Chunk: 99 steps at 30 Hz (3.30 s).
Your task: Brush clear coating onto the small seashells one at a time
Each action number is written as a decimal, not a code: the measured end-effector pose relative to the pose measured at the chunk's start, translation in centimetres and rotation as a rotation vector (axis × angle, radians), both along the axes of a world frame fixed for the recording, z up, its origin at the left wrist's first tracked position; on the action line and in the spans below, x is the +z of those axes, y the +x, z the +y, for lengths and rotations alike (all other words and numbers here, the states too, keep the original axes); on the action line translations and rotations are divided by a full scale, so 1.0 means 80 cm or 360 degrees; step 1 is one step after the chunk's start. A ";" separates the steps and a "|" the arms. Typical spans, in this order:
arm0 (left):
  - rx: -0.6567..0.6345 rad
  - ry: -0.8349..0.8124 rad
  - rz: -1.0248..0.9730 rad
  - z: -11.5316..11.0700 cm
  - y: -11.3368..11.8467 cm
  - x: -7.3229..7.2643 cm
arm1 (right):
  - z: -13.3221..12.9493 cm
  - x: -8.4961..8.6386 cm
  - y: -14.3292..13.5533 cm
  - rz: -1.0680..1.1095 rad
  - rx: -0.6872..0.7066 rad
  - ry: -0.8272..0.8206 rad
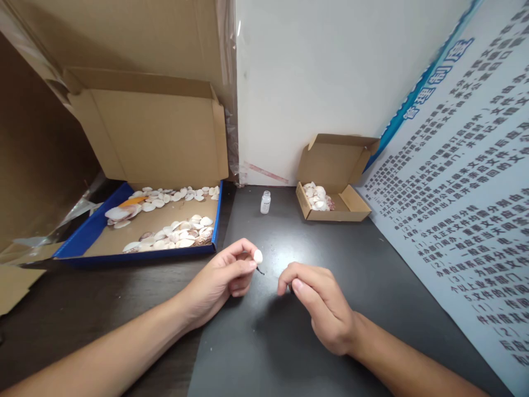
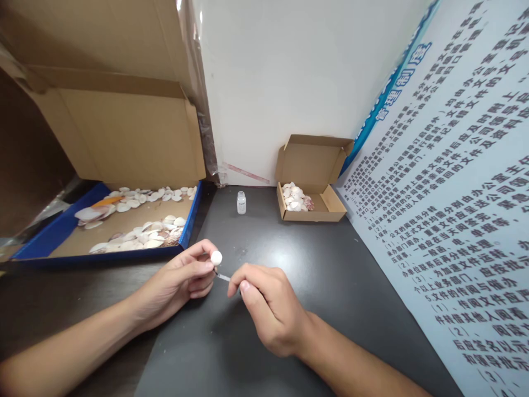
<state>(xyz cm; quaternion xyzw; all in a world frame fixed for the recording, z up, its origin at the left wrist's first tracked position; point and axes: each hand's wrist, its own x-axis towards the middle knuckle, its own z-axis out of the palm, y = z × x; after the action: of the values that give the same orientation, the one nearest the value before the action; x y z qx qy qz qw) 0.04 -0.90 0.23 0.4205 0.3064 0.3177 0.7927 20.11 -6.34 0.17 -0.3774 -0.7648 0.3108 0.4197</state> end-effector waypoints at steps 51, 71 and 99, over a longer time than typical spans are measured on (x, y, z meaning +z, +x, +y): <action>-0.0127 0.0026 0.0152 0.000 0.001 0.000 | 0.007 0.007 0.001 -0.0121 -0.0221 0.0135; 0.0007 -0.0266 -0.0061 0.003 0.001 0.002 | 0.007 0.005 0.000 -0.0162 -0.0168 0.0150; 0.0008 0.0027 0.0168 0.003 0.000 0.008 | 0.010 0.004 -0.003 -0.0282 -0.0174 0.0052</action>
<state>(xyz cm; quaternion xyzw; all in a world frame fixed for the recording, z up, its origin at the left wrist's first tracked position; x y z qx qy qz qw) 0.04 -0.64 0.91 0.4424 0.3461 0.2997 0.7711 19.90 -5.54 0.46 -0.4377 -0.7821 0.2403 0.3728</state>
